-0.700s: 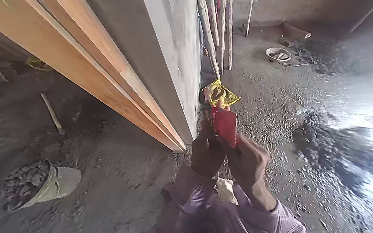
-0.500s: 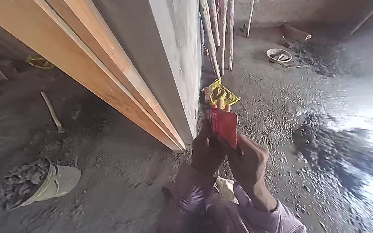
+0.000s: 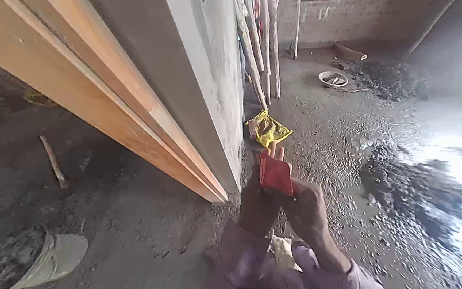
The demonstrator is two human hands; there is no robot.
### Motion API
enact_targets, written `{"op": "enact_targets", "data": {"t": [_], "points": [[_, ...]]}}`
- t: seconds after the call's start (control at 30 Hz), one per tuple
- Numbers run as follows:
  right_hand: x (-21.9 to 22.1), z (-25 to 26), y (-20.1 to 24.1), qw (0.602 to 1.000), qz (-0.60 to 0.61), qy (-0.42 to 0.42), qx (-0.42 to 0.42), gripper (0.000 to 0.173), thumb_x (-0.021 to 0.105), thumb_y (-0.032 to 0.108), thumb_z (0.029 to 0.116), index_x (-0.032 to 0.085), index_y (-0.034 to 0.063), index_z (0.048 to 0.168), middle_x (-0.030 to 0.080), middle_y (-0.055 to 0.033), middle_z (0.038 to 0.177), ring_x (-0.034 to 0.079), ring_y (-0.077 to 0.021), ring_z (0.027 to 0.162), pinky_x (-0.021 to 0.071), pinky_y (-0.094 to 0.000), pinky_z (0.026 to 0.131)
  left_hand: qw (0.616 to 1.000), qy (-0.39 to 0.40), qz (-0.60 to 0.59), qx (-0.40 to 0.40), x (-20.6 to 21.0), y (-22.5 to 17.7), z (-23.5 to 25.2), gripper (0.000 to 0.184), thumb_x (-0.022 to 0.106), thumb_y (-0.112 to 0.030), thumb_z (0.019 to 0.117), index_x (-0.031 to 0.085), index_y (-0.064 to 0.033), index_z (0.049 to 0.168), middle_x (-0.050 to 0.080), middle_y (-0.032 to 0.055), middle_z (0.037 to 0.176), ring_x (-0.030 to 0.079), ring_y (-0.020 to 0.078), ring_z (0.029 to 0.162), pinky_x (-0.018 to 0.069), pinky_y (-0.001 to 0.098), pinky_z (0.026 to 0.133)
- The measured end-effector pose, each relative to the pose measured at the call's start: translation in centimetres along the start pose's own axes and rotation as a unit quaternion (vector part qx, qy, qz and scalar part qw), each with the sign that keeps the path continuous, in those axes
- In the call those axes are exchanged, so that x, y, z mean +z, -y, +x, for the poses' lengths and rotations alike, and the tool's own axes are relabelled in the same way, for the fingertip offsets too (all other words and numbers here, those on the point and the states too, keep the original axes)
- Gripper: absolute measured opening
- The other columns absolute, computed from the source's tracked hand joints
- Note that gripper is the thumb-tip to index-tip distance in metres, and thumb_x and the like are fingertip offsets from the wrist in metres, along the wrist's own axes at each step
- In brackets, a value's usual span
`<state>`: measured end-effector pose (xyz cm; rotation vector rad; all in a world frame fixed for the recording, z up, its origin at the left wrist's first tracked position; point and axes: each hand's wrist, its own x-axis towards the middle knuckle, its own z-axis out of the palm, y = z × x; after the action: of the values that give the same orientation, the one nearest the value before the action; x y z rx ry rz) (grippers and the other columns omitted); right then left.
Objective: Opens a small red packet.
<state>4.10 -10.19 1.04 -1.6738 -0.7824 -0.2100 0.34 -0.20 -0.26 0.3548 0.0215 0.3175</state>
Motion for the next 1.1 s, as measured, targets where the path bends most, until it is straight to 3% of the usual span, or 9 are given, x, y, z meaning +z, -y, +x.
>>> {"op": "enact_targets", "data": {"t": [0.1,0.27,0.53,0.63,0.73,0.8,0.9,1.03,1.1], "points": [[0.3,0.0,-0.8,0.982,-0.14,-0.09,-0.086,0.024,0.07,0.026,0.0896,0.068,0.0085,0.073,0.065,0.0004,0.064,0.061,-0.0005,0.058,0.0499,-0.016,0.053,0.999,0.03,-0.021,0.018,-0.3,0.1,0.1,0.049,0.036,-0.035,0.1102,0.041,-0.0127,0.154,0.043,0.0068,0.16,0.038,0.0247,0.15,0.0347,0.0484,0.121],[0.5,-0.6,-0.4,0.987,-0.107,-0.063,-0.105,0.026,0.07,0.031,0.0938,0.066,0.0116,0.076,0.064,0.0013,0.064,0.062,-0.0026,0.057,0.0512,-0.019,0.052,0.99,0.137,-0.035,0.018,0.1,0.1,0.4,0.051,0.033,-0.033,0.1109,0.039,-0.0104,0.157,0.037,0.0091,0.164,0.032,0.0265,0.153,0.0284,0.0482,0.124],[-0.7,-0.1,-0.9,0.984,-0.12,-0.085,-0.102,0.023,0.071,0.026,0.0907,0.068,0.0097,0.075,0.067,0.0007,0.067,0.063,-0.0006,0.061,0.0523,-0.0161,0.056,0.996,0.077,-0.001,0.034,1.6,0.9,0.6,0.047,0.04,-0.03,0.1089,0.045,-0.0103,0.151,0.042,0.0067,0.161,0.039,0.0259,0.149,0.0347,0.0485,0.12],[-1.3,0.5,-0.6,0.982,-0.134,-0.087,-0.098,0.025,0.072,0.027,0.0898,0.068,0.0093,0.073,0.066,0.0004,0.065,0.062,0.0005,0.06,0.0507,-0.0149,0.055,0.994,0.104,-0.023,0.007,1.0,0.7,1.3,0.05,0.039,-0.035,0.1094,0.043,-0.0122,0.154,0.041,0.0071,0.162,0.034,0.0251,0.152,0.0289,0.0483,0.124],[-1.8,0.3,-0.2,0.984,-0.136,-0.07,-0.089,0.023,0.071,0.026,0.0908,0.071,0.0073,0.078,0.069,-0.0008,0.068,0.064,-0.0005,0.062,0.0529,-0.0159,0.058,0.998,0.067,-0.012,-0.013,1.1,1.0,0.9,0.053,0.033,-0.037,0.1103,0.041,-0.0111,0.155,0.043,0.0079,0.16,0.04,0.0244,0.148,0.0353,0.0465,0.121],[-2.2,0.6,-0.6,0.984,-0.143,-0.075,-0.078,0.023,0.072,0.025,0.0903,0.072,0.0063,0.077,0.069,-0.0008,0.067,0.063,0.0006,0.06,0.0522,-0.0153,0.056,1.0,-0.01,0.017,0.001,1.1,1.1,0.9,0.047,0.038,-0.038,0.1096,0.051,-0.0099,0.145,0.057,0.009,0.147,0.053,0.024,0.138,0.047,0.0443,0.112],[-2.2,0.8,-0.6,0.983,-0.136,-0.067,-0.099,0.022,0.072,0.023,0.0904,0.07,0.0062,0.076,0.068,-0.0013,0.068,0.063,0.0012,0.062,0.0503,-0.0134,0.058,0.998,0.054,-0.033,-0.025,1.0,0.9,1.5,0.053,0.035,-0.036,0.1104,0.038,-0.0108,0.157,0.041,0.0077,0.161,0.038,0.0249,0.15,0.0339,0.0468,0.122],[-2.7,1.2,-1.0,0.984,-0.13,-0.071,-0.097,0.023,0.072,0.023,0.0914,0.071,0.005,0.077,0.069,-0.0013,0.069,0.064,0.0022,0.063,0.0518,-0.013,0.058,0.998,0.048,-0.036,-0.023,1.3,0.9,1.8,0.049,0.035,-0.035,0.1104,0.044,-0.0136,0.154,0.046,0.0058,0.158,0.044,0.0228,0.146,0.0396,0.0441,0.118],[-2.4,1.1,-1.0,0.984,-0.123,-0.069,-0.104,0.021,0.072,0.021,0.0908,0.07,0.0053,0.076,0.069,-0.0017,0.069,0.064,0.0016,0.064,0.0512,-0.0128,0.059,0.996,0.072,-0.044,-0.03,1.3,1.1,1.9,0.052,0.034,-0.035,0.1104,0.039,-0.015,0.158,0.037,0.0042,0.164,0.035,0.024,0.151,0.0325,0.047,0.122]]}}
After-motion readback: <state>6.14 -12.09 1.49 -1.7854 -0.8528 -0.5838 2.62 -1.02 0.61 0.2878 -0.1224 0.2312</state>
